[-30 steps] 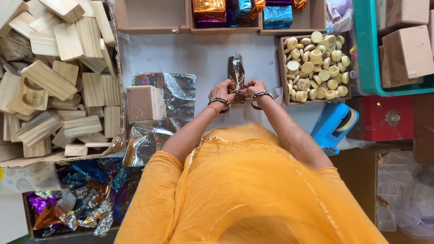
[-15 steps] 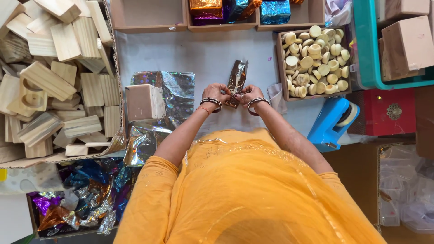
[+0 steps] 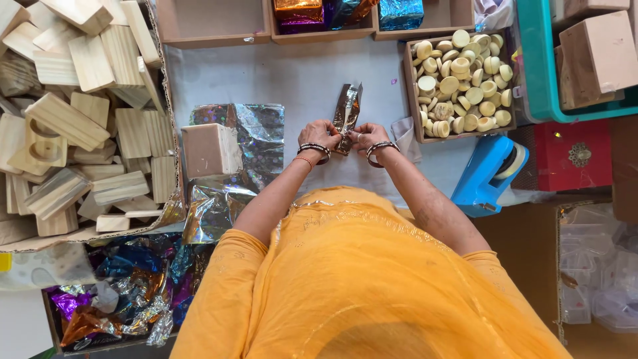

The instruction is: Wrapping rectangular bars (soap or blocks) in decorative foil and taping them closed.

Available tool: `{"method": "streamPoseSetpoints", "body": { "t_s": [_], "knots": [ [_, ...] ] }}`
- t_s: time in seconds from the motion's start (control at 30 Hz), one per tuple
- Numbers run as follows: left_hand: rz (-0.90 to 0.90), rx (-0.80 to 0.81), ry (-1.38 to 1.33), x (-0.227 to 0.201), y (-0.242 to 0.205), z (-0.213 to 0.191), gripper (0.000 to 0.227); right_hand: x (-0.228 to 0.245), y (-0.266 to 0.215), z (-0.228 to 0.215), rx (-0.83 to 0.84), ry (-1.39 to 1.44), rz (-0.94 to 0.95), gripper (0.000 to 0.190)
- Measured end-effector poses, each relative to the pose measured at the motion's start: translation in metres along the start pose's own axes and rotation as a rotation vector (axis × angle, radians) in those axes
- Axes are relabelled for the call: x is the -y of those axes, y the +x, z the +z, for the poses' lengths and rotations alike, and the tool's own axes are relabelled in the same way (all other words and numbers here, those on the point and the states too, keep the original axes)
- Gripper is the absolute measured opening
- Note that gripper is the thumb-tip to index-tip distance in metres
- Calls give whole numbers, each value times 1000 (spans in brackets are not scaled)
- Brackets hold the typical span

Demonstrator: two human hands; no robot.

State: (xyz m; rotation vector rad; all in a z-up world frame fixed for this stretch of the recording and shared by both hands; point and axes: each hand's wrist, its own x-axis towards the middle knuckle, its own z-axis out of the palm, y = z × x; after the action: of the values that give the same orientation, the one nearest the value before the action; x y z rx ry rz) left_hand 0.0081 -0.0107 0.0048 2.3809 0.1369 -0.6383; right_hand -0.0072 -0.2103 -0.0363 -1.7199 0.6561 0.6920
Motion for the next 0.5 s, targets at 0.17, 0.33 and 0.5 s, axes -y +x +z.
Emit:
{"method": "streamPoseSetpoints", "body": {
  "t_s": [0.17, 0.33, 0.5],
  "knots": [
    [90, -67, -61, 6, 3, 3, 27, -53, 26, -24, 2, 264, -311, 19],
    [201, -60, -50, 25, 19, 12, 24, -47, -68, -74, -132, 157, -189, 18],
    [343, -82, -80, 33, 28, 19, 24, -77, -158, -151, -453, 64, -415, 15]
  ]
}}
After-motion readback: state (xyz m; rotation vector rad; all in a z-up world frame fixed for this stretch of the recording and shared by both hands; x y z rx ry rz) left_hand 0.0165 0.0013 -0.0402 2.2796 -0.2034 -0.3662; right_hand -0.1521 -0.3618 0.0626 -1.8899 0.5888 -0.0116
